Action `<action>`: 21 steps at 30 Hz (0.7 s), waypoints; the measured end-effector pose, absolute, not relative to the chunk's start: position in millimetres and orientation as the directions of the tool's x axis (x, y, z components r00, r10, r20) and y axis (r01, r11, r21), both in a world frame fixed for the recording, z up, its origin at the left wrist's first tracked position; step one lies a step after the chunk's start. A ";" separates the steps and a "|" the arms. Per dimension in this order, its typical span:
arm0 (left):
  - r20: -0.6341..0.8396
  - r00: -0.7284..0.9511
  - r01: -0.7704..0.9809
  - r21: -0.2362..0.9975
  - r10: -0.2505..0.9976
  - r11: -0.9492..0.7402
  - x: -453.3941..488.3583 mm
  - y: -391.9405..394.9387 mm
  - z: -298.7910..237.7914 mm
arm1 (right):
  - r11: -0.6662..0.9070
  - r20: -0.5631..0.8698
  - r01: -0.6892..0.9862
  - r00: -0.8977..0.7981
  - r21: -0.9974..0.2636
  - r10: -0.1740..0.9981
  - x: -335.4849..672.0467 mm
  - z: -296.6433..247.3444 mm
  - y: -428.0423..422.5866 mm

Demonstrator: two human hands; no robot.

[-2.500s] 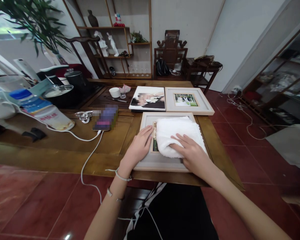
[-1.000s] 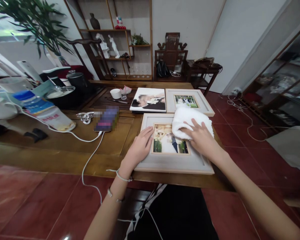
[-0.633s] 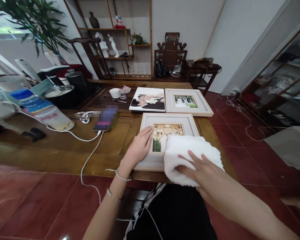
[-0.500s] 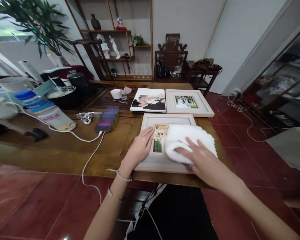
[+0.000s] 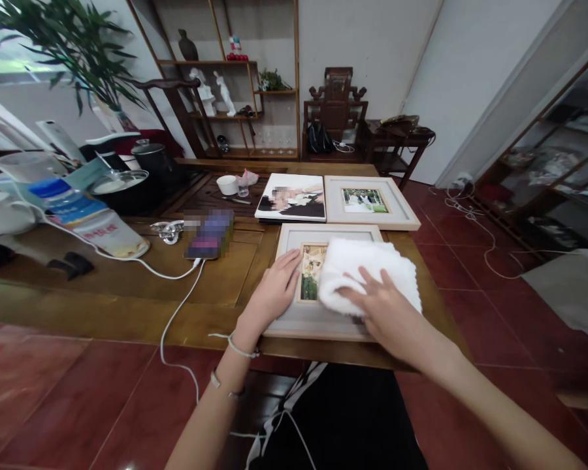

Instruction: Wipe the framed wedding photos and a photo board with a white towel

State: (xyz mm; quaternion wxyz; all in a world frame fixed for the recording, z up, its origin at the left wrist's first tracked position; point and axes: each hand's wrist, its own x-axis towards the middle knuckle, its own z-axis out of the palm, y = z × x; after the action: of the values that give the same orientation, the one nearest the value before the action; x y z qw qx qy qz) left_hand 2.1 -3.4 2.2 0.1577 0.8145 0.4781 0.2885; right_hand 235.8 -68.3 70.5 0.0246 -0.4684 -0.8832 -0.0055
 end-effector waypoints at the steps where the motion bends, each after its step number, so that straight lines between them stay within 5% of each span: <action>1: 0.314 0.376 0.691 0.532 0.872 -0.490 2.1 -3.5 2.3 | 0.598 0.023 0.799 -0.598 -0.056 0.801 234.1 76.3 -84.2; 8: 0.315 0.379 0.692 0.527 0.870 -0.493 1.7 -2.6 0.9 | 0.647 -0.010 0.737 -0.661 -0.197 0.750 225.4 87.1 -114.1; 16: 0.293 0.380 0.697 0.533 0.877 -0.480 2.1 -3.8 4.4 | 0.459 0.236 0.888 -0.450 0.018 0.861 239.6 52.3 -4.2; 21: 0.288 0.378 0.700 0.533 0.880 -0.475 1.6 -3.6 4.4 | 0.460 0.171 0.887 -0.460 0.045 0.871 232.4 54.3 17.0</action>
State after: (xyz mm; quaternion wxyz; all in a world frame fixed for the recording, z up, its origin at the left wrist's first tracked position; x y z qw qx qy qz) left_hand 1.6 -3.6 4.4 0.1636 0.8136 0.4855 0.2748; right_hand 232.4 17.0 54.3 0.0618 -0.5157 -0.8521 -0.0640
